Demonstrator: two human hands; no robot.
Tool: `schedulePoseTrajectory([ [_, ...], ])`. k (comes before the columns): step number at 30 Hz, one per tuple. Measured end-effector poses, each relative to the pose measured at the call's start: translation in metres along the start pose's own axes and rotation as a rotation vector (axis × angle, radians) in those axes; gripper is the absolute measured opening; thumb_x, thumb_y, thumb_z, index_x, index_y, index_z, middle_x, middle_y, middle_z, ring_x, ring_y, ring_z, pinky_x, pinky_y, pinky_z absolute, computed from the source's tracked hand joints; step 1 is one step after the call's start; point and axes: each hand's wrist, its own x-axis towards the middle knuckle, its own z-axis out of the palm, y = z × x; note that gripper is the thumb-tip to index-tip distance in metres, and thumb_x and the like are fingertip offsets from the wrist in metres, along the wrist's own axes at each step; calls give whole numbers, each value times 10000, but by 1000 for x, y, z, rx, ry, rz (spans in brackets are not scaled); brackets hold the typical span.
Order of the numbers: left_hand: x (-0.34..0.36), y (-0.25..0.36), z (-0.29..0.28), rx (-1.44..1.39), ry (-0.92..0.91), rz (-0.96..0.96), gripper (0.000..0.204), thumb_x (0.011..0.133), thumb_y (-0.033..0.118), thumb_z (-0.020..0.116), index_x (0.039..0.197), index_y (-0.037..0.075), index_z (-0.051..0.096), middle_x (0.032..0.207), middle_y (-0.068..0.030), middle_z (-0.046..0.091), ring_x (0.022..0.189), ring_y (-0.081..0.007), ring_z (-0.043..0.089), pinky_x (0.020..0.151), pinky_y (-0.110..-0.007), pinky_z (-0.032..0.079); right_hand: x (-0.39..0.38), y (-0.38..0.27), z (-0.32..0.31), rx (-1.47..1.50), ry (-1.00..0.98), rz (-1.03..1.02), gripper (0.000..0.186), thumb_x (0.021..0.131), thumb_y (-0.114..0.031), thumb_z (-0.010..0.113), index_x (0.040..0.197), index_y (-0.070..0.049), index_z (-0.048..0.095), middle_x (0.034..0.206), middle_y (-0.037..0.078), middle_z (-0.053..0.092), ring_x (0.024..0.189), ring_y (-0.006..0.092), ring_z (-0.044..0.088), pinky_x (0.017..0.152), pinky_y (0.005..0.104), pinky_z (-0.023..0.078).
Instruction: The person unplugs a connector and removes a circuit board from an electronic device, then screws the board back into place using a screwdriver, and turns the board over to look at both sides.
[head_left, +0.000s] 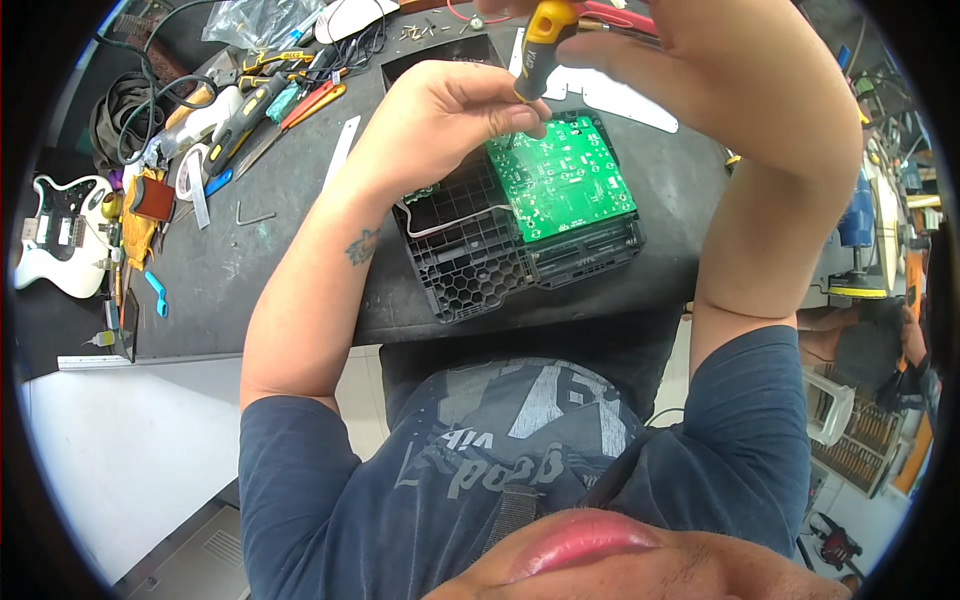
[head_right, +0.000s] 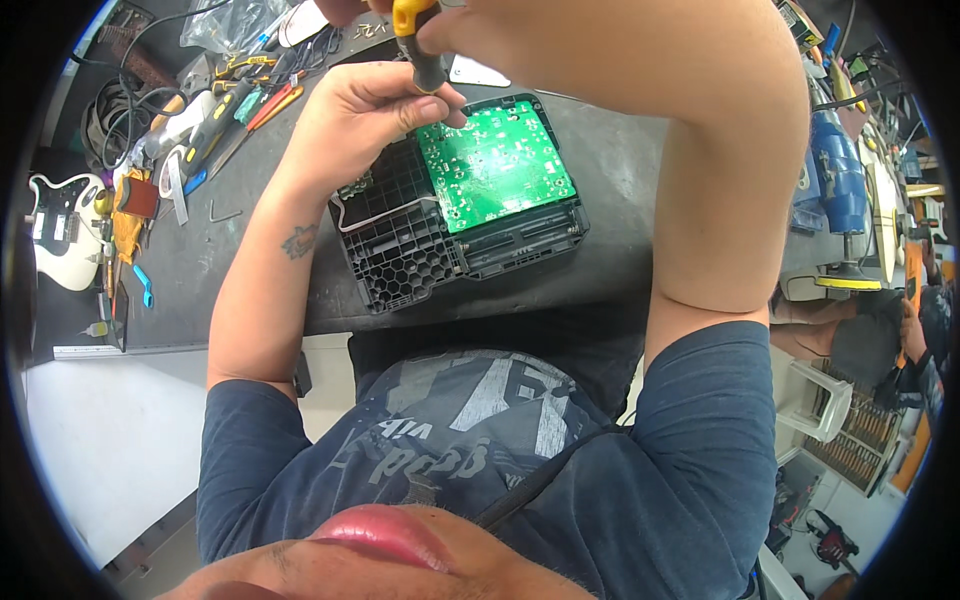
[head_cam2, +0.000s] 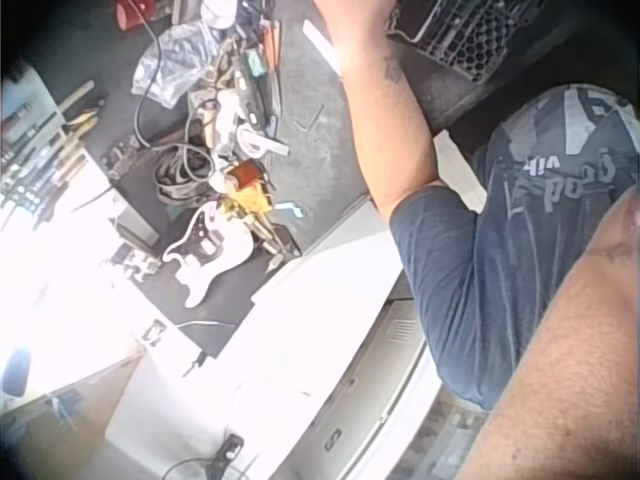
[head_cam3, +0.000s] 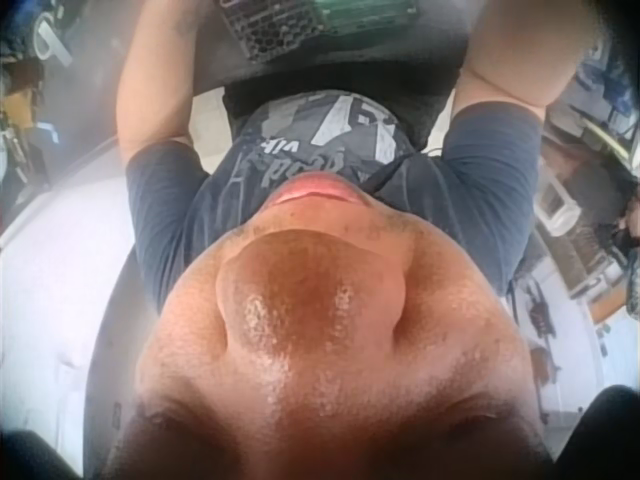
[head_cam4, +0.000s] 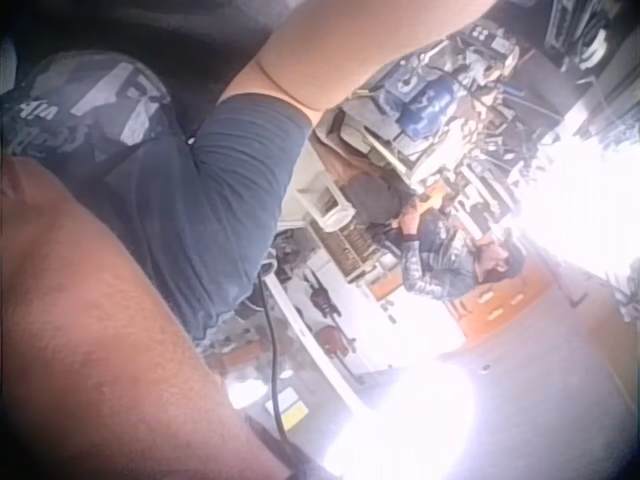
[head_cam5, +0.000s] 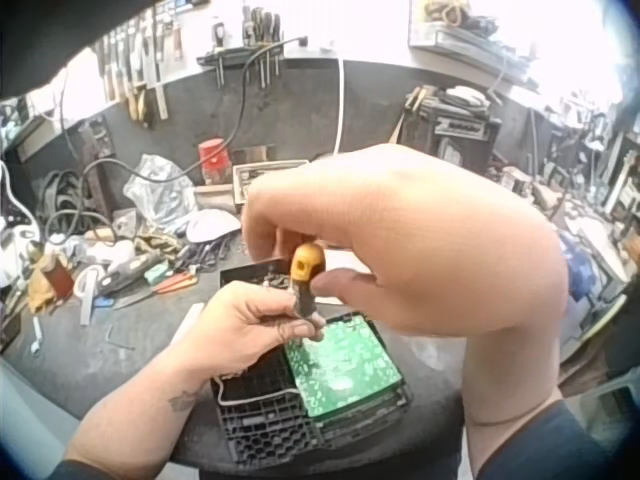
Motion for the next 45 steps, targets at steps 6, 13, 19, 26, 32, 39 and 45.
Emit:
schedulePoseTrajectory([
  [6, -3, 2, -1, 7, 73, -60, 134, 931, 111, 767, 985, -12, 769, 903, -42, 779, 900, -85, 701, 848, -269, 542, 32, -30, -41, -300, -562, 593, 172, 853, -137, 741, 784, -13, 643, 949, 150, 687, 865, 337, 676, 687, 390, 527],
  [13, 1, 4, -4, 8, 1, 47, 188, 986, 52, 686, 1152, -16, 740, 1002, -79, 778, 951, -156, 731, 918, -287, 559, 1, -35, -15, -181, -105, 63, 149, 851, -153, 756, 829, -38, 663, 923, 130, 657, 867, 326, 664, 692, 391, 506],
  [19, -1, 1, -6, -42, 54, 17, 178, 922, 102, 776, 1071, 6, 766, 962, -62, 788, 932, -116, 726, 904, -284, 555, 15, -43, -17, -380, -228, 376, 246, 865, -248, 759, 849, -31, 645, 733, 151, 617, 781, 329, 652, 695, 399, 510],
  [26, 0, 7, -2, -70, 63, -4, 201, 916, 101, 793, 1083, -5, 759, 985, -51, 774, 944, -120, 719, 872, -274, 568, 6, -34, -13, -183, -84, 164, 85, 833, -85, 707, 860, -16, 667, 859, 151, 638, 866, 339, 647, 730, 398, 517],
  [32, -1, 8, -7, -57, 34, -19, 256, 874, 53, 808, 1115, -6, 748, 1006, -69, 778, 955, -139, 724, 887, -293, 569, 2, -14, -6, -51, 26, 39, 191, 846, -130, 737, 984, -17, 669, 882, 141, 644, 870, 339, 649, 737, 415, 521],
  [39, -2, 5, -7, -41, 91, -67, 272, 861, 104, 841, 1100, 9, 753, 966, -45, 775, 909, -102, 707, 874, -282, 558, 7, -20, -4, -222, -136, 207, 138, 846, -126, 705, 918, -27, 642, 785, 136, 630, 751, 351, 630, 691, 428, 512],
  [45, -1, 4, -8, -16, 40, 0, 230, 910, 99, 793, 1110, -5, 745, 1015, -47, 771, 968, -105, 711, 908, -275, 560, -2, -2, -6, 51, 57, -90, 140, 766, 20, 674, 886, -46, 640, 903, 121, 616, 792, 327, 625, 680, 405, 510],
])
